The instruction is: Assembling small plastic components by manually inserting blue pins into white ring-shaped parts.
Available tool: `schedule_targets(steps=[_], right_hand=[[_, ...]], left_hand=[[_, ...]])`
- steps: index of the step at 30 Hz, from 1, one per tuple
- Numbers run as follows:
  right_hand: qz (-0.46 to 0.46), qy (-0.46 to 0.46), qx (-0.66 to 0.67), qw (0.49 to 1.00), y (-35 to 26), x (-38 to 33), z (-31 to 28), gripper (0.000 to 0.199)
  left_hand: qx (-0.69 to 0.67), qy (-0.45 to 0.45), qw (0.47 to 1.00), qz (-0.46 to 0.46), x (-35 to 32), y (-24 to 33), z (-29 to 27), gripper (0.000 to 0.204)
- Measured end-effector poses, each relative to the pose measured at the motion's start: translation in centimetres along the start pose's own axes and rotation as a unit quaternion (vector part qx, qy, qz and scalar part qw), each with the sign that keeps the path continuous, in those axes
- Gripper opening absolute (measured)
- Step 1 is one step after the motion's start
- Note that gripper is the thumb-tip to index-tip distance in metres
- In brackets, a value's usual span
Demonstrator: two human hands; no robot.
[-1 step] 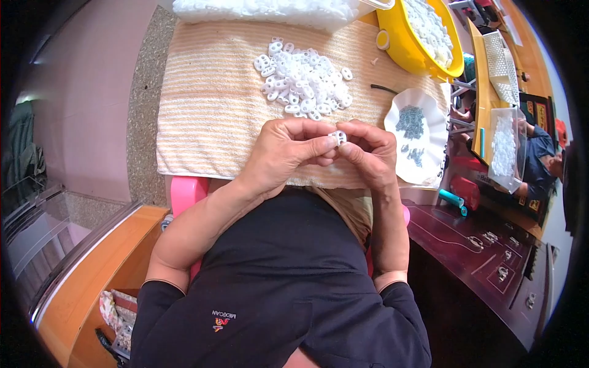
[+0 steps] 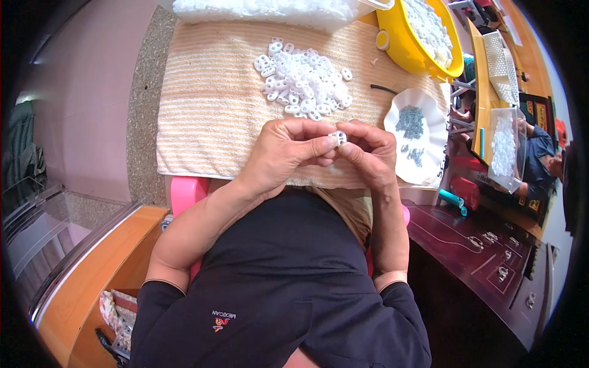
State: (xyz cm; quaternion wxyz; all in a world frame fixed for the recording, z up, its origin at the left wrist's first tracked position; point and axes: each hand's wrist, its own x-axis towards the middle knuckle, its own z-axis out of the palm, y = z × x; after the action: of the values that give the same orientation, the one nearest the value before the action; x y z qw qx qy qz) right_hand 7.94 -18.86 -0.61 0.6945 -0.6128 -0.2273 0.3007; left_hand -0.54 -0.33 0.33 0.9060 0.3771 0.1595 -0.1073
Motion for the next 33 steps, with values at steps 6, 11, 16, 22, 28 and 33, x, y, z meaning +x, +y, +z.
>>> schedule_targets(steps=[6,11,16,22,28,33], right_hand=[[-0.003,0.008,0.046,0.999,0.1,-0.1,0.3,0.030],[-0.013,0.008,0.053,0.998,-0.1,0.0,0.5,0.029],[-0.031,0.000,0.064,0.997,-0.2,0.2,0.9,0.030],[-0.027,-0.003,0.070,0.997,-0.6,0.1,1.1,0.030],[-0.042,-0.005,0.045,0.998,-0.6,0.0,1.2,0.030],[-0.061,-0.027,0.036,0.997,-0.9,-0.1,1.1,0.025]], left_hand=[[-0.024,-0.002,0.999,-0.028,0.1,0.0,0.0,0.022],[-0.076,-0.029,0.996,-0.044,0.2,-0.1,-0.2,0.016],[-0.087,-0.048,0.994,-0.046,0.2,0.0,-0.1,0.010],[-0.094,-0.067,0.992,-0.041,0.1,-0.2,-0.2,0.009],[-0.102,-0.082,0.991,-0.024,-0.1,-0.6,-0.2,0.008],[-0.108,-0.093,0.990,-0.015,-0.2,-0.5,0.1,0.007]])
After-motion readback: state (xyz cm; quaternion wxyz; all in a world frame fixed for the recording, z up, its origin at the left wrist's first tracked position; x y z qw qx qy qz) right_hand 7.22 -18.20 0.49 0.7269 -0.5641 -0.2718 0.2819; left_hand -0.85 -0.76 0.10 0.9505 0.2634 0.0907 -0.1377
